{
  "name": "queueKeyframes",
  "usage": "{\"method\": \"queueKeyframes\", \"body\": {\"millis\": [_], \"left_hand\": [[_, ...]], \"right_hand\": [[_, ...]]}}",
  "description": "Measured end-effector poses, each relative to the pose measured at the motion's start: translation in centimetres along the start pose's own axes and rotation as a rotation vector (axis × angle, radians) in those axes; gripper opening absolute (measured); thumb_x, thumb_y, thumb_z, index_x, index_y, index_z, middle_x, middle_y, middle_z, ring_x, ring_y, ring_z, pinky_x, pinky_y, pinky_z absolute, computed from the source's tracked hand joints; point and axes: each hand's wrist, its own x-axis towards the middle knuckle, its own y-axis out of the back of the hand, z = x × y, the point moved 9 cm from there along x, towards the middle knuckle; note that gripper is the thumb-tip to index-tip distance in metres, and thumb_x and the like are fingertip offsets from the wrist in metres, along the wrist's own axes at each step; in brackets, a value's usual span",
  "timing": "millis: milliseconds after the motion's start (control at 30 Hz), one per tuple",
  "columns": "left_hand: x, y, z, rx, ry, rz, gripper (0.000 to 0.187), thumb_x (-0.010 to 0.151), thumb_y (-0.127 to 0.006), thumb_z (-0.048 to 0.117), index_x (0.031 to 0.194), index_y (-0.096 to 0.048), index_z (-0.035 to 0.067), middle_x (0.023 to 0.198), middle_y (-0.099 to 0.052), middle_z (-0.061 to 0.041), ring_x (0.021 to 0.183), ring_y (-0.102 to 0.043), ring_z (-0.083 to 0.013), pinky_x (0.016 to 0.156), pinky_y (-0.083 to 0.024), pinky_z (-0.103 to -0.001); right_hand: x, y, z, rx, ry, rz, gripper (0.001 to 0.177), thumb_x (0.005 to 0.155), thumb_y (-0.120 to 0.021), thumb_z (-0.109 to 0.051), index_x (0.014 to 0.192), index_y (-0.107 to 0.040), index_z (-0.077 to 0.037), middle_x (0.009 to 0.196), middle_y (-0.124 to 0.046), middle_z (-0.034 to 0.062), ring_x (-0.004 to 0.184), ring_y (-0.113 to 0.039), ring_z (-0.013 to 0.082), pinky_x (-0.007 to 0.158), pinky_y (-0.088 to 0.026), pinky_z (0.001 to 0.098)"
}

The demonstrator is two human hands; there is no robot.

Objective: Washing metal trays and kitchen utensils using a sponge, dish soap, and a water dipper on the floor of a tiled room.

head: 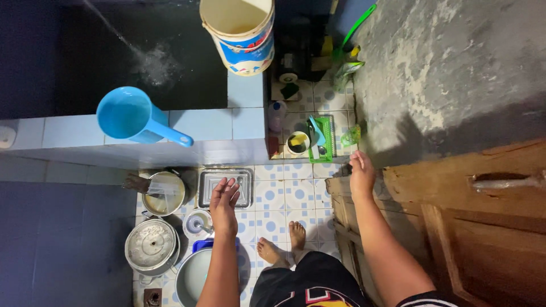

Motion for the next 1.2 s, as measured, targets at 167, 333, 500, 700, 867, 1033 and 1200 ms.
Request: {"method": "queueKeyframes", "body": {"millis": [167, 333, 500, 700, 867, 1033, 1200], "left_hand": [[0.5, -2.8, -0.7, 0.010, 0.005, -0.033, 0.042, 0.095, -0.057, 0.007, 0.137, -0.054, 0.004, 0.132, -0.064, -0.008, 0.118, -0.063, -0.0204, 0.101, -0.048, -0.035], [0.4, -4.3, -1.1, 0.016, -0.007, -0.047, 0.043, 0.096, -0.057, 0.009, 0.138, -0.054, 0.004, 0.130, -0.064, -0.008, 0.117, -0.064, -0.0210, 0.101, -0.049, -0.036], [0.5, -3.3, -2.2, 0.019, 0.025, -0.012, 0.044, 0.096, -0.057, 0.010, 0.140, -0.053, 0.004, 0.133, -0.064, -0.008, 0.120, -0.063, -0.0211, 0.101, -0.048, -0.035], [2.0, 0.8, -5.2, 0.005, 0.043, 0.043, 0.046, 0.095, -0.055, 0.008, 0.140, -0.052, 0.003, 0.136, -0.064, -0.011, 0.119, -0.064, -0.0239, 0.101, -0.049, -0.037], [7.6, 6.2, -11.8, -0.031, 0.055, 0.055, 0.045, 0.095, -0.055, 0.005, 0.140, -0.052, 0.002, 0.136, -0.063, -0.014, 0.119, -0.063, -0.0249, 0.101, -0.049, -0.037], [13.8, 8.8, -16.8, -0.045, -0.003, 0.024, 0.039, 0.101, -0.054, 0.011, 0.138, -0.053, 0.000, 0.134, -0.064, -0.015, 0.118, -0.064, -0.0246, 0.101, -0.049, -0.036], [19.5, 9.9, -21.4, -0.053, -0.143, -0.093, 0.039, 0.101, -0.056, 0.011, 0.138, -0.055, 0.000, 0.131, -0.065, -0.015, 0.116, -0.064, -0.0241, 0.105, -0.050, -0.037]], "right_hand": [[1.2, 2.1, -0.7, 0.091, 0.117, 0.016, 0.027, 0.100, -0.061, -0.012, 0.124, -0.062, 0.002, 0.110, -0.070, 0.0085, 0.101, -0.066, 0.0169, 0.090, -0.052, 0.0291], [2.2, 3.8, -0.9, 0.071, 0.110, 0.112, 0.021, 0.101, -0.061, -0.006, 0.119, -0.065, 0.004, 0.107, -0.072, 0.0106, 0.098, -0.067, 0.0190, 0.091, -0.053, 0.0302], [2.1, 2.3, -0.3, -0.258, 0.015, 0.039, 0.025, 0.096, -0.063, -0.006, 0.120, -0.066, -0.001, 0.105, -0.075, 0.0073, 0.098, -0.070, 0.0156, 0.090, -0.053, 0.0275], [2.0, -4.9, 11.8, -0.290, -0.109, -0.269, 0.033, 0.092, -0.068, -0.009, 0.124, -0.065, -0.002, 0.104, -0.077, 0.0082, 0.097, -0.072, 0.0169, 0.085, -0.054, 0.0293], [4.1, -10.4, 21.7, -0.390, -0.067, -0.362, 0.036, 0.092, -0.070, -0.013, 0.126, -0.064, -0.003, 0.110, -0.077, 0.0091, 0.103, -0.073, 0.0174, 0.087, -0.054, 0.0280], [7.4, -15.9, 30.3, -0.420, -0.048, -0.401, 0.038, 0.093, -0.070, -0.013, 0.129, -0.063, -0.003, 0.115, -0.076, 0.0106, 0.105, -0.072, 0.0180, 0.087, -0.052, 0.0289], [10.8, -21.3, 35.8, -0.347, 0.091, -0.471, 0.038, 0.095, -0.068, -0.022, 0.128, -0.062, -0.004, 0.121, -0.073, 0.0127, 0.113, -0.072, 0.0222, 0.093, -0.055, 0.0323]]}}
